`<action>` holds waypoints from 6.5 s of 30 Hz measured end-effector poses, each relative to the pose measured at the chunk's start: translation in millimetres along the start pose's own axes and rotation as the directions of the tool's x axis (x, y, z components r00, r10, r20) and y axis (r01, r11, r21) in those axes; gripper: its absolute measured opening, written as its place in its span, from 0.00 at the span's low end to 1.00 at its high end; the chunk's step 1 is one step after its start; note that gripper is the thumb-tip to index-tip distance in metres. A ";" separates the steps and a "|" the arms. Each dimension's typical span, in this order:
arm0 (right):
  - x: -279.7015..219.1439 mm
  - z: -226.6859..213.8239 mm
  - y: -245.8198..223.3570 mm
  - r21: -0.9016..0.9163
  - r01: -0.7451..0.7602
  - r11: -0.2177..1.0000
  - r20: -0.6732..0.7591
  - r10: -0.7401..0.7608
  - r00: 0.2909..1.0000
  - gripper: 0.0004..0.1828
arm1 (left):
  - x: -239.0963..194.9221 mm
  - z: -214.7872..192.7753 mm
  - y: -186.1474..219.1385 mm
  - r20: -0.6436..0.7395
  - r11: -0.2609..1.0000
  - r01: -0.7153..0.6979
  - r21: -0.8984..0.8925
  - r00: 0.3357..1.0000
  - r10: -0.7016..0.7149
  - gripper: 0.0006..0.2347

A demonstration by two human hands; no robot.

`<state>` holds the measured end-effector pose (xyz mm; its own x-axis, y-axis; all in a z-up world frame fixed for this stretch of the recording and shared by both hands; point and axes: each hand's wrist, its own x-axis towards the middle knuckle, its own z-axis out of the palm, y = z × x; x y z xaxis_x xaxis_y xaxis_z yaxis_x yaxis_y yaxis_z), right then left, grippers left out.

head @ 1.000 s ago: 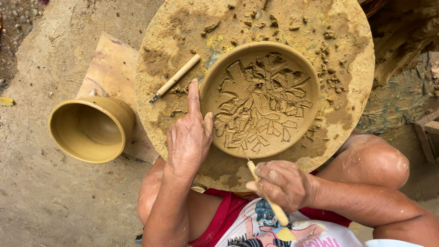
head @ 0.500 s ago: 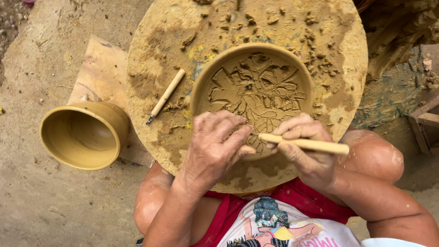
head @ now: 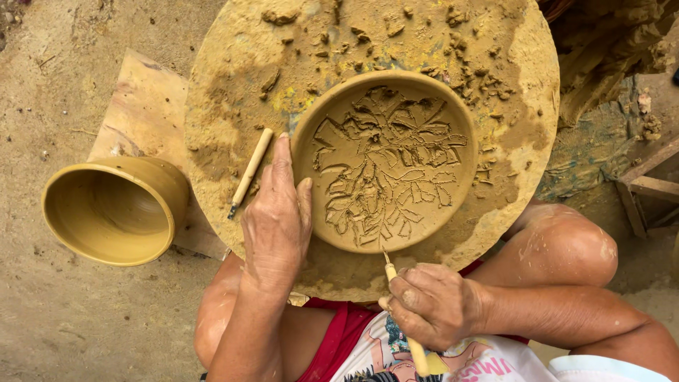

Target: The person carves decorative leaf patterns into the interior of a clay bowl using a wooden carving tool, frequently clearing away excess clay scraps by hand.

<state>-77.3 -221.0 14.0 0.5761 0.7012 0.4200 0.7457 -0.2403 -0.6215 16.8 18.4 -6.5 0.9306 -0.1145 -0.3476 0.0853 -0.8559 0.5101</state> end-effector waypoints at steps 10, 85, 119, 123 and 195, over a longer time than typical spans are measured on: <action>6.0 -2.6 -11.0 -0.126 -0.111 0.986 0.092 0.123 0.988 0.16 | -6.5 2.8 -1.5 -0.074 0.995 -0.097 -0.004 0.993 0.097 0.33; -16.1 -16.3 64.7 0.544 -0.703 0.457 0.062 0.814 0.577 0.05 | -2.4 -1.2 -8.6 -0.137 0.993 -0.115 -0.038 0.985 0.109 0.21; 14.0 -21.8 62.8 0.345 -0.877 0.334 0.158 0.901 0.405 0.10 | -0.1 -4.0 -4.0 -0.127 0.994 -0.094 0.056 0.987 0.101 0.21; 16.0 -22.4 63.6 0.315 -0.892 0.324 0.175 0.904 0.390 0.10 | -0.7 -2.3 -5.3 -0.131 0.994 -0.097 0.054 0.986 0.104 0.20; 1.6 1.1 -6.8 -0.301 -0.226 0.926 0.126 0.274 0.953 0.20 | -9.5 0.2 -0.4 -0.073 0.995 -0.049 0.084 0.996 0.055 0.27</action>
<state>-81.8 -217.5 18.2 0.7113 0.6873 0.1470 0.6613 -0.5836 -0.4714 7.8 19.7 -3.6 0.9573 -0.1241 -0.2610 0.0097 -0.8888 0.4583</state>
